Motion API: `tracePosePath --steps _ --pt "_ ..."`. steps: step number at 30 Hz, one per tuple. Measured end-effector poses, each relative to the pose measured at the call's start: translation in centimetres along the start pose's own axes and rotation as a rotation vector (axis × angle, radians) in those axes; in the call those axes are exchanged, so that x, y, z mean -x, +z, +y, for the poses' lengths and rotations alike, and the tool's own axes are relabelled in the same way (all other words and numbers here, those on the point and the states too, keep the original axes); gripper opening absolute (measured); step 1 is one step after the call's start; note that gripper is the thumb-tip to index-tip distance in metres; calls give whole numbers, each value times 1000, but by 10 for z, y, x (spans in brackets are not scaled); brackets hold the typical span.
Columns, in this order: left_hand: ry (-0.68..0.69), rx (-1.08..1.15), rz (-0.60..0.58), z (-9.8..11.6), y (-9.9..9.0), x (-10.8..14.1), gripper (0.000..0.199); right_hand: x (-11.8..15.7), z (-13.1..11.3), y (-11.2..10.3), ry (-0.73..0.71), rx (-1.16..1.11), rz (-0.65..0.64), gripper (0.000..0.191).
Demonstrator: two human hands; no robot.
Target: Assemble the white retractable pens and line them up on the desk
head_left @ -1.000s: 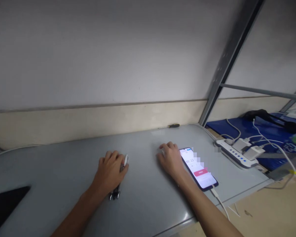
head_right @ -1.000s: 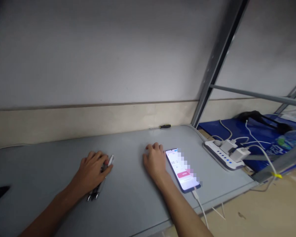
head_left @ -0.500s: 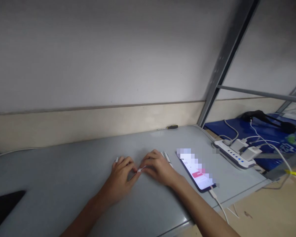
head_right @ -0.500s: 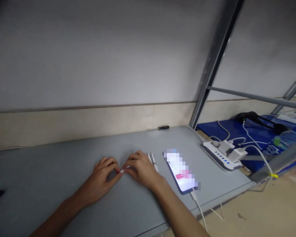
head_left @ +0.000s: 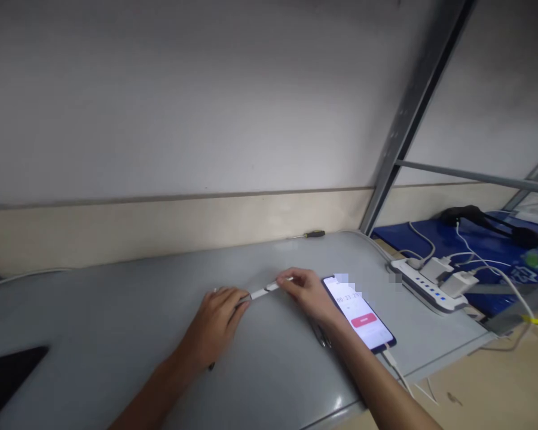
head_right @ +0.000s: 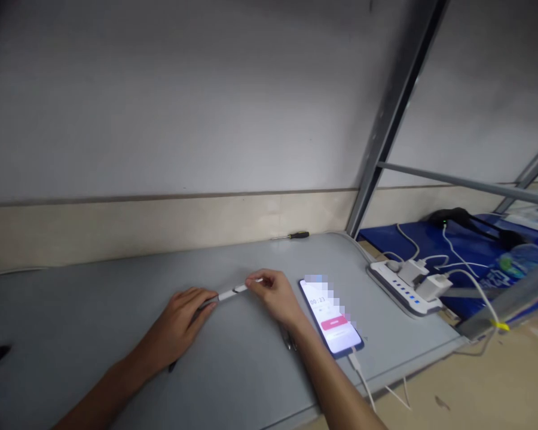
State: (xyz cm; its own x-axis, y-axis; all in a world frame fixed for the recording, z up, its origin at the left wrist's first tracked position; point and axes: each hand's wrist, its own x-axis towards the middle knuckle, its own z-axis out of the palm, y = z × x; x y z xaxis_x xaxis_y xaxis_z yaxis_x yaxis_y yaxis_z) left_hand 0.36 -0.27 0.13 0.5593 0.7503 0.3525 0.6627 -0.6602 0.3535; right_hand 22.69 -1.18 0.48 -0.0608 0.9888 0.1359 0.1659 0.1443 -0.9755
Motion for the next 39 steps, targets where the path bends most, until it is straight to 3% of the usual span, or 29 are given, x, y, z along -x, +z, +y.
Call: tracePosePath --steps 5,11,17,22,27,30,34,39 --pt "27 -46 32 -3 1 -1 31 3 -2 0 56 27 -99 41" --pt "30 -101 70 -4 -1 -1 30 2 0 0 90 70 -147 45" --pt "86 -205 98 -4 -6 -2 31 2 4 1 254 -183 -215 45" --pt "87 -205 129 0 -7 0 28 5 3 -2 76 -31 -259 41" --pt "1 -103 123 -4 -2 1 28 8 2 1 -190 190 -103 28" --pt "-33 -71 98 -7 0 1 29 7 6 5 -177 162 -44 27" --pt "-28 -71 38 -6 -1 1 29 6 7 7 -160 128 -68 27" --pt "0 -75 -12 -3 -2 2 30 7 6 6 -233 125 -6 16"
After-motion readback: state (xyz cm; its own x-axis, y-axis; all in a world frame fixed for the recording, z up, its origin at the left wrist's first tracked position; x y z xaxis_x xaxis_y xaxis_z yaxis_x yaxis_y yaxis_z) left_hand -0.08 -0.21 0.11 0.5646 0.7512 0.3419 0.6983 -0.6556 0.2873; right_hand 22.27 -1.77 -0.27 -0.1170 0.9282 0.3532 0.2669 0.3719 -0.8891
